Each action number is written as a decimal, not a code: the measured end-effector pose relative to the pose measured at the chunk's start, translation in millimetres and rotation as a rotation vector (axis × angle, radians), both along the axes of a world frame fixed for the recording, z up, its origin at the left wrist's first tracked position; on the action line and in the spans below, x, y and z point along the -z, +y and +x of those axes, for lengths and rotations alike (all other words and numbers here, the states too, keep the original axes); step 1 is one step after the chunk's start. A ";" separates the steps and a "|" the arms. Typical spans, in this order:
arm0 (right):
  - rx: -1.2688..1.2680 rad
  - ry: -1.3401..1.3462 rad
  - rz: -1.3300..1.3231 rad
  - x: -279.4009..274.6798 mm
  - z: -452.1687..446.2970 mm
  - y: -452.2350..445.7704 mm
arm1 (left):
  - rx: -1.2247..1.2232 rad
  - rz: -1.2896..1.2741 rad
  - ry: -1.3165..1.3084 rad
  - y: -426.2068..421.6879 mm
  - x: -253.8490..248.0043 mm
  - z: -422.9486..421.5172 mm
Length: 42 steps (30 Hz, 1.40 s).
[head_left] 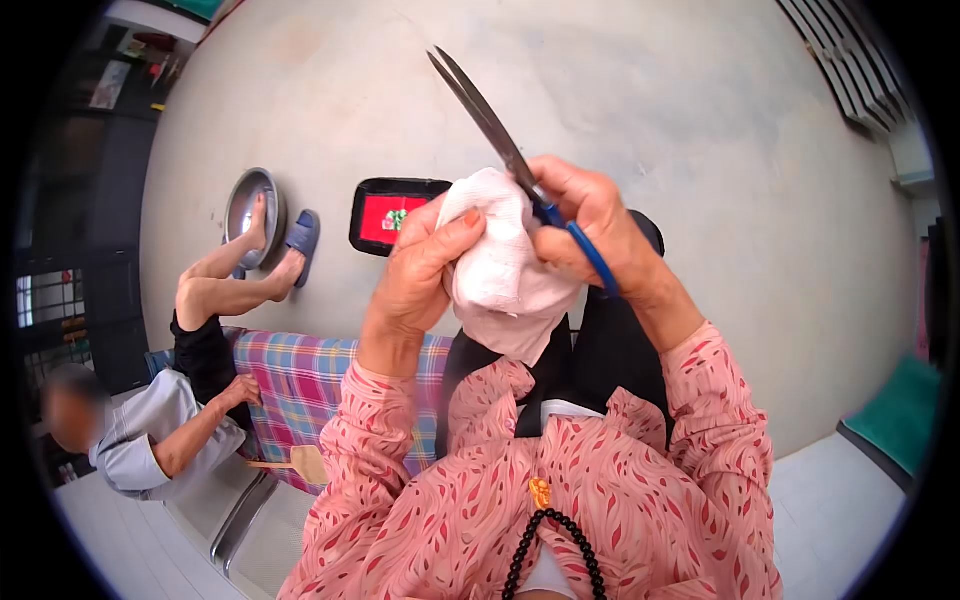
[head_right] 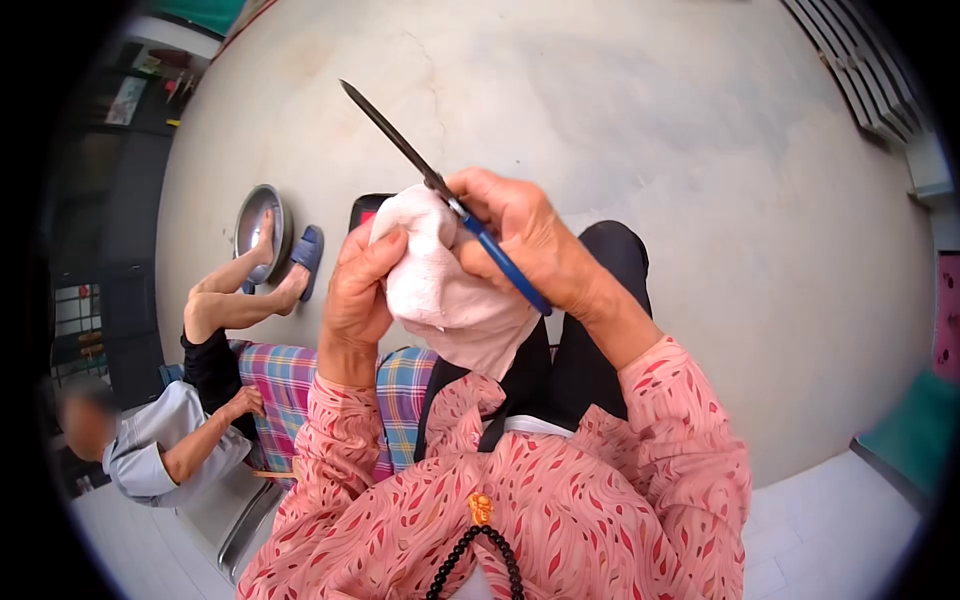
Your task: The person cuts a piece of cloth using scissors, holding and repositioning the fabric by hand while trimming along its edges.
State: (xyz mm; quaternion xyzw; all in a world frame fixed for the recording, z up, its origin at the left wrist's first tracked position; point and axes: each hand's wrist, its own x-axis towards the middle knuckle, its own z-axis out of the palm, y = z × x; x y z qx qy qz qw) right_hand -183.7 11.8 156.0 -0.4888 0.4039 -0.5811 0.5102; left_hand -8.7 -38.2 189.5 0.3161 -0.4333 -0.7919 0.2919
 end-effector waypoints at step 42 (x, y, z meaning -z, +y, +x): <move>0.468 0.456 0.394 130.0 53.4 35.6 | -0.148 -0.376 -0.671 60.7 109.7 48.5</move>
